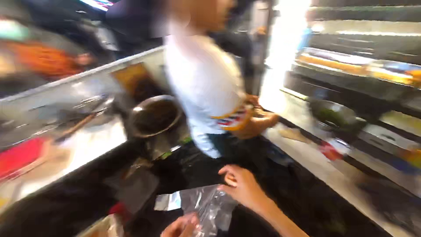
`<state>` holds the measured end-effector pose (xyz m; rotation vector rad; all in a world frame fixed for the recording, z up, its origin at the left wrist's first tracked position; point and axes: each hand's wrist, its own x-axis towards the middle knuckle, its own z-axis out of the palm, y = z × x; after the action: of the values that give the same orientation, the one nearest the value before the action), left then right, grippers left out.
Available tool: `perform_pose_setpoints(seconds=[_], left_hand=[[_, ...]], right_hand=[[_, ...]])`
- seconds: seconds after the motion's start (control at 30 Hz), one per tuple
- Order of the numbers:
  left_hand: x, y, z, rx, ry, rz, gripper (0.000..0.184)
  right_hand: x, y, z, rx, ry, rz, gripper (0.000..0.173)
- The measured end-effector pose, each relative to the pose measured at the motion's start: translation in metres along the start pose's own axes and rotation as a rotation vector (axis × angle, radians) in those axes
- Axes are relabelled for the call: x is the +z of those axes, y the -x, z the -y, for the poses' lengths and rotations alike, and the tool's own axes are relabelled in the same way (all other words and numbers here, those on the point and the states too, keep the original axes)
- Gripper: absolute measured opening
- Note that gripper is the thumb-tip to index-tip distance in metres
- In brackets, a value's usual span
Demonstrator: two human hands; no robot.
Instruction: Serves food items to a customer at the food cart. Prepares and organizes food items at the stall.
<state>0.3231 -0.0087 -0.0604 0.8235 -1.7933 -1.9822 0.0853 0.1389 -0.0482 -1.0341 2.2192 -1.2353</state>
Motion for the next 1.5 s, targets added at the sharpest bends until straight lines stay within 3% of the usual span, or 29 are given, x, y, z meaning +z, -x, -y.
perform_pose_setpoints(seconds=[0.07, 0.13, 0.23, 0.33, 0.4, 0.53, 0.7, 0.83, 0.9, 0.93, 1.0, 1.1, 1.17, 1.2, 1.3, 1.33, 1.43, 1.5], left_hand=[[-0.027, -0.009, 0.002, 0.000, 0.112, -0.305, 0.004], [-0.060, -0.027, 0.003, -0.004, 0.224, -0.580, 0.009], [-0.112, -0.041, 0.000, -0.010, 0.370, -0.843, 0.017], [-0.148, -0.069, -0.027, 0.058, 0.510, -0.859, 0.016], [-0.158, -0.084, -0.047, 0.054, 0.637, -0.829, 0.008], [-0.203, -0.106, -0.064, 0.114, 0.759, -0.859, 0.027], [-0.262, -0.138, -0.084, 0.234, 0.423, -1.119, 0.003], [-0.306, -0.194, -0.109, 0.253, 0.308, -1.277, 0.012], [-0.328, -0.231, -0.122, 0.296, 0.320, -1.304, 0.013], [-0.338, -0.249, -0.128, 0.330, 0.336, -1.295, 0.015], [-0.362, -0.282, -0.139, 0.405, 0.332, -1.189, 0.033], [-0.414, -0.328, -0.142, 0.481, 0.185, -1.116, 0.013], [-0.455, -0.346, -0.141, 0.408, -0.065, -1.224, 0.017], [-0.474, -0.351, -0.140, 0.349, -0.220, -1.298, 0.021], [-0.503, -0.368, -0.162, 0.236, -0.591, -1.284, 0.083], [-0.507, -0.378, -0.176, 0.256, -0.671, -1.277, 0.086], [-0.531, -0.400, -0.216, 0.427, -0.694, -1.394, 0.044], [-0.562, -0.403, -0.241, 0.492, -0.521, -1.413, 0.034]], right_hand=[[0.037, -0.039, 0.029, -0.145, -0.063, -0.128, 0.050], [0.066, -0.073, 0.060, -0.248, -0.179, -0.193, 0.032], [0.103, -0.099, 0.117, -0.295, -0.261, -0.085, 0.019], [0.163, -0.118, 0.178, -0.267, -0.186, 0.328, 0.030], [0.217, -0.134, 0.189, -0.283, -0.113, 0.449, 0.036], [0.276, -0.183, 0.201, -0.398, -0.281, 0.552, 0.024], [0.324, -0.247, 0.221, -0.454, -0.571, 0.752, 0.016], [0.354, -0.314, 0.254, -0.546, -0.463, 0.707, 0.024], [0.367, -0.362, 0.272, -0.586, -0.499, 0.690, 0.020], [0.371, -0.387, 0.282, -0.563, -0.549, 0.704, 0.017], [0.373, -0.443, 0.310, -0.339, -0.695, 0.777, 0.015], [0.364, -0.537, 0.346, 0.098, -0.911, 0.855, 0.031], [0.369, -0.588, 0.365, 0.194, -0.978, 0.846, 0.035], [0.375, -0.606, 0.375, 0.164, -0.959, 0.859, 0.033], [0.411, -0.634, 0.394, -0.135, -0.803, 1.029, 0.023], [0.423, -0.640, 0.399, -0.266, -0.723, 1.063, 0.024], [0.445, -0.659, 0.410, -0.609, -0.333, 0.892, 0.046], [0.457, -0.686, 0.409, -0.750, -0.162, 0.633, 0.041]])
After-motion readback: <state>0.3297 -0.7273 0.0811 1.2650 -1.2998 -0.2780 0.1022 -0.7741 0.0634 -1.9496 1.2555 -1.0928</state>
